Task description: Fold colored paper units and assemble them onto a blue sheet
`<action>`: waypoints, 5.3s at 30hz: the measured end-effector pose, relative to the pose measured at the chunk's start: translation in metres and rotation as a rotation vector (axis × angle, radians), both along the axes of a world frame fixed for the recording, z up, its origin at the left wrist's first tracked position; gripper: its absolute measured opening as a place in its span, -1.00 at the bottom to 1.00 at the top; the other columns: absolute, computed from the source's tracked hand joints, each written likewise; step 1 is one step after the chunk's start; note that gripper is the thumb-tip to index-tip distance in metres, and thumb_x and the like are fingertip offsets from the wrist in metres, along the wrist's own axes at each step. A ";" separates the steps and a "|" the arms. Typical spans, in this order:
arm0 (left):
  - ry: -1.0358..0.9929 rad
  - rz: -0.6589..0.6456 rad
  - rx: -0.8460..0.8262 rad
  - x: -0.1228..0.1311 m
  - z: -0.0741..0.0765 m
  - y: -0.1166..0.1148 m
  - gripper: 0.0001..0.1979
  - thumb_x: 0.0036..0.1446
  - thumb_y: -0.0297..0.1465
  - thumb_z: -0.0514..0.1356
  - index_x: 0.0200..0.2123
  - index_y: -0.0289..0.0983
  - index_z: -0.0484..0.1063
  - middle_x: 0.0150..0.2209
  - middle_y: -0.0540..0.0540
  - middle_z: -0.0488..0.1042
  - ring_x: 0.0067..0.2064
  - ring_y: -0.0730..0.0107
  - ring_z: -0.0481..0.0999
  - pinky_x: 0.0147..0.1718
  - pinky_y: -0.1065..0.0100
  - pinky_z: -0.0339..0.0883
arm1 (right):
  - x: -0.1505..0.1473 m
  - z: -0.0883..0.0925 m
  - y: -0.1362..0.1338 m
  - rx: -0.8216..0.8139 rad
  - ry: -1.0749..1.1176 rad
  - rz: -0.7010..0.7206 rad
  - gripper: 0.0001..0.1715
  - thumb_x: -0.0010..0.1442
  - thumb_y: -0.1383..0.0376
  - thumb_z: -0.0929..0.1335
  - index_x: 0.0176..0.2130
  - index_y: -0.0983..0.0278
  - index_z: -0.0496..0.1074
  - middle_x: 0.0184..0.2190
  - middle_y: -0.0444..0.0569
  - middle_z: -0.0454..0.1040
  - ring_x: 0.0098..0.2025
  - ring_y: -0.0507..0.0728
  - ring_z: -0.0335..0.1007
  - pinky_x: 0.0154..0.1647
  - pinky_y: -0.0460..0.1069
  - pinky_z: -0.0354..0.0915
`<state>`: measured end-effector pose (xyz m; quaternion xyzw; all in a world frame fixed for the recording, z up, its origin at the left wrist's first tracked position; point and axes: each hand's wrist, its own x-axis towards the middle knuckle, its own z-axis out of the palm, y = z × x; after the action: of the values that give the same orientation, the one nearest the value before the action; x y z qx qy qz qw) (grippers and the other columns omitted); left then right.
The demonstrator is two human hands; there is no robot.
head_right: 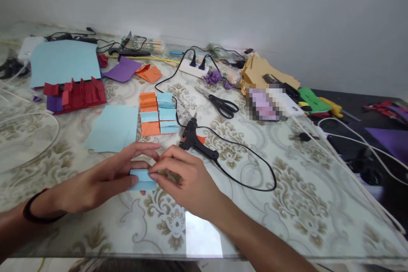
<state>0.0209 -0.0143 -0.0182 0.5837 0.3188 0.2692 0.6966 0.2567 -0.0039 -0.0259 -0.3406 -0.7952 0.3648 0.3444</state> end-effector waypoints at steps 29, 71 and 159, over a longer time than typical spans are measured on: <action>0.304 0.100 -0.091 0.008 0.008 0.006 -0.76 0.29 -0.25 0.30 -0.35 -0.28 0.51 -0.46 -0.10 0.70 -0.38 0.29 0.71 -0.39 0.39 0.47 | -0.002 0.002 -0.002 -0.225 -0.092 -0.062 -0.89 0.27 0.33 0.43 -0.34 0.25 0.52 -0.44 -0.14 0.48 -0.41 0.03 0.36 -0.40 -0.07 0.24; -0.129 0.218 -0.043 0.005 -0.010 0.012 -0.94 0.37 -0.41 0.25 -0.16 -0.25 0.42 -0.27 0.00 0.66 -0.23 0.38 0.73 -0.12 0.34 0.60 | 0.008 -0.004 0.009 -0.236 0.187 -0.022 -0.90 0.32 0.33 0.45 -0.14 0.16 0.61 -0.22 -0.06 0.53 -0.21 0.06 0.48 -0.22 -0.04 0.42; 0.270 0.341 0.407 0.002 -0.008 0.004 -0.68 0.35 -0.48 0.09 0.13 -0.14 0.30 -0.21 -0.04 0.42 -0.19 0.31 0.44 -0.23 0.32 0.33 | 0.002 0.009 -0.001 -0.291 -0.020 0.075 -0.63 0.34 0.32 0.41 0.12 0.10 0.54 0.00 -0.04 0.65 -0.09 0.14 0.63 -0.14 0.02 0.54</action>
<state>0.0224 -0.0105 -0.0262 0.6799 0.4415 0.3605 0.4614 0.2583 -0.0045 -0.0170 -0.3608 -0.7495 0.4853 0.2695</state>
